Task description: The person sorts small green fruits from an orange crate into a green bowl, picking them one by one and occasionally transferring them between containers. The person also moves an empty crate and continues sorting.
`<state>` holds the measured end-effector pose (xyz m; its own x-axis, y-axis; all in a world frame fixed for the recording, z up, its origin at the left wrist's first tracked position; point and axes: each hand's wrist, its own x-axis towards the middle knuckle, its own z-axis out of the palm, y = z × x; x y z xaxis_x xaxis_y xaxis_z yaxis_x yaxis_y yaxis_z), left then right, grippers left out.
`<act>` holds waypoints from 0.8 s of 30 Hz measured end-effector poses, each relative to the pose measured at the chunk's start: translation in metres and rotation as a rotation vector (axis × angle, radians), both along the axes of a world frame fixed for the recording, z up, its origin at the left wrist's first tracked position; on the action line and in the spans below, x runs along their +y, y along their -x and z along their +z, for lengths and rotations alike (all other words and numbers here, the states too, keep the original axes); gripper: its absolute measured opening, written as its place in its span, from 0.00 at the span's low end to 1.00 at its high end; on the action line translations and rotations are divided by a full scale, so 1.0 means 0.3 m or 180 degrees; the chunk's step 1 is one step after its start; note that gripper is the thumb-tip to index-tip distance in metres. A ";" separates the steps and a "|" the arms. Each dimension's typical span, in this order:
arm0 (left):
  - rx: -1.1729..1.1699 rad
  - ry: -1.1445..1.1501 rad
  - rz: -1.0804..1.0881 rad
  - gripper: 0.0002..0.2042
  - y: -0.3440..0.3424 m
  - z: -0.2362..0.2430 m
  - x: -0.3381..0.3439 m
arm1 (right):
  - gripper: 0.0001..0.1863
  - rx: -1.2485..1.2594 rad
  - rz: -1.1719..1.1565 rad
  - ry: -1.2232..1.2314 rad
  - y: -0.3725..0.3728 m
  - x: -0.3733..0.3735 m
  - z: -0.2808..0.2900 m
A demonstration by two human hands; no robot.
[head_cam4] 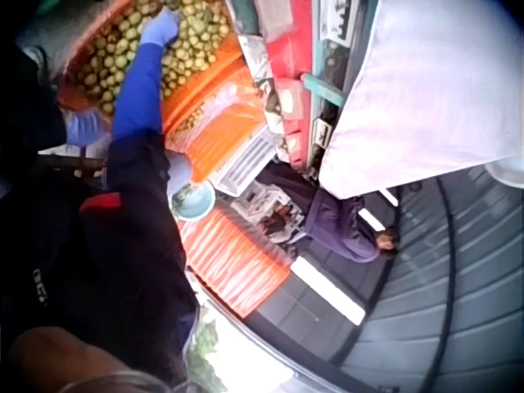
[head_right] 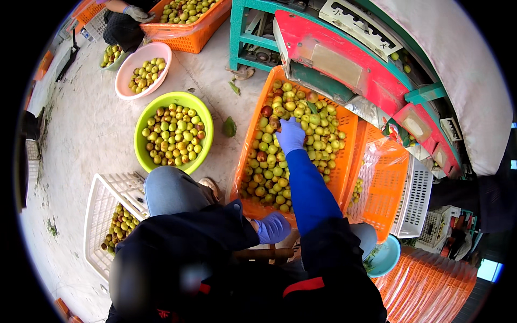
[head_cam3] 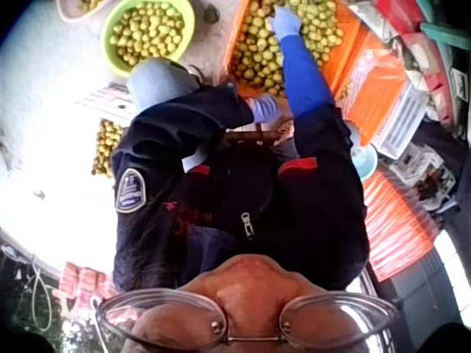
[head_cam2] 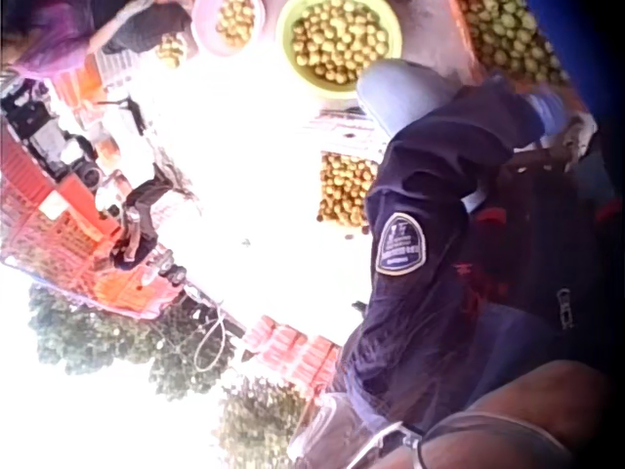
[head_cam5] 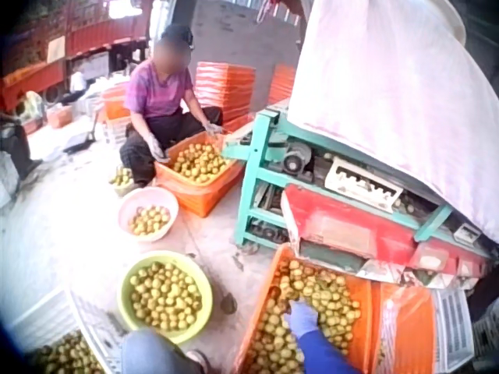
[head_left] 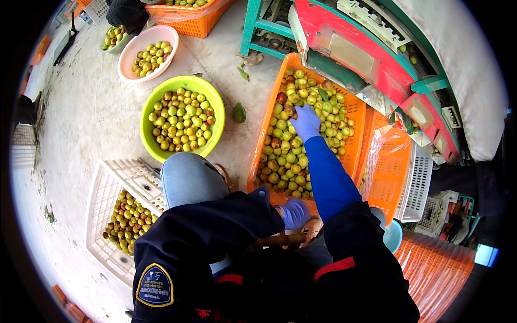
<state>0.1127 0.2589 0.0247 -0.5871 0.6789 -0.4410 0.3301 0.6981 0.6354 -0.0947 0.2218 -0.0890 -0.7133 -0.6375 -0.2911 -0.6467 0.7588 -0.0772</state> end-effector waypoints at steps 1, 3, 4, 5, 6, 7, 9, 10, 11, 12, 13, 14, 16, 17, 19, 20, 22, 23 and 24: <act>-0.0018 0.0016 -0.0022 0.14 -0.006 -0.007 -0.003 | 0.22 -0.0127 0.0000 0.0014 -0.011 -0.003 0.022; 0.0036 -0.0098 0.0069 0.13 -0.018 -0.016 -0.004 | 0.20 -0.0551 -0.0258 -0.0071 -0.028 0.040 0.081; 0.0053 -0.0149 0.0098 0.13 -0.023 -0.020 -0.003 | 0.19 -0.0542 -0.0210 -0.0133 -0.046 0.081 0.079; 0.0063 -0.0210 0.0131 0.13 -0.022 -0.024 0.001 | 0.19 -0.0535 -0.0158 -0.0194 -0.066 0.127 0.071; 0.0104 -0.0270 0.0143 0.13 -0.025 -0.028 0.004 | 0.19 -0.0326 0.0090 -0.0413 -0.087 0.181 0.045; 0.0129 -0.0335 0.0154 0.13 -0.031 -0.027 0.008 | 0.19 -0.0134 0.0352 -0.0613 -0.103 0.228 0.011; 0.0143 -0.0442 0.0180 0.13 -0.044 -0.022 0.017 | 0.20 -0.0614 0.0146 -0.0420 -0.104 0.290 -0.014; 0.0179 -0.0475 0.0217 0.13 -0.044 -0.022 0.015 | 0.21 -0.0945 -0.0138 0.0052 -0.097 0.308 0.003; 0.0193 -0.0493 0.0247 0.13 -0.054 -0.025 0.015 | 0.23 -0.1279 -0.0432 0.0518 -0.098 0.323 0.012; 0.0206 -0.0529 0.0281 0.13 -0.056 -0.028 0.012 | 0.24 -0.2288 -0.1721 0.1043 -0.124 0.278 0.089; 0.0218 -0.0555 0.0316 0.13 -0.060 -0.029 0.015 | 0.24 -0.3102 -0.2020 0.1527 -0.146 0.228 0.153; 0.0221 -0.0563 0.0339 0.13 -0.066 -0.032 0.013 | 0.23 -0.3902 -0.2341 0.2016 -0.167 0.178 0.211; 0.0264 -0.0578 0.0333 0.12 -0.070 -0.032 0.010 | 0.21 -0.4965 -0.2684 0.2481 -0.240 0.055 0.282; 0.0290 -0.0566 0.0323 0.12 -0.068 -0.034 0.001 | 0.21 -0.5157 -0.2445 0.2262 -0.282 -0.035 0.304; 0.0323 -0.0532 0.0337 0.12 -0.066 -0.043 -0.014 | 0.21 -0.5601 -0.2007 0.2174 -0.379 -0.237 0.316; 0.0352 -0.0515 0.0328 0.12 -0.062 -0.044 -0.020 | 0.24 -0.5862 -0.2072 0.2467 -0.431 -0.317 0.309; 0.0368 -0.0489 0.0346 0.12 -0.063 -0.049 -0.024 | 0.30 -0.4834 -0.1402 0.2124 -0.463 -0.416 0.311; 0.0387 -0.0485 0.0293 0.12 -0.057 -0.046 -0.021 | 0.31 -0.3717 -0.0429 0.2605 -0.431 -0.426 0.219; 0.0366 -0.0479 0.0322 0.12 -0.063 -0.053 -0.026 | 0.28 -0.2859 -0.0095 0.2399 -0.393 -0.414 0.219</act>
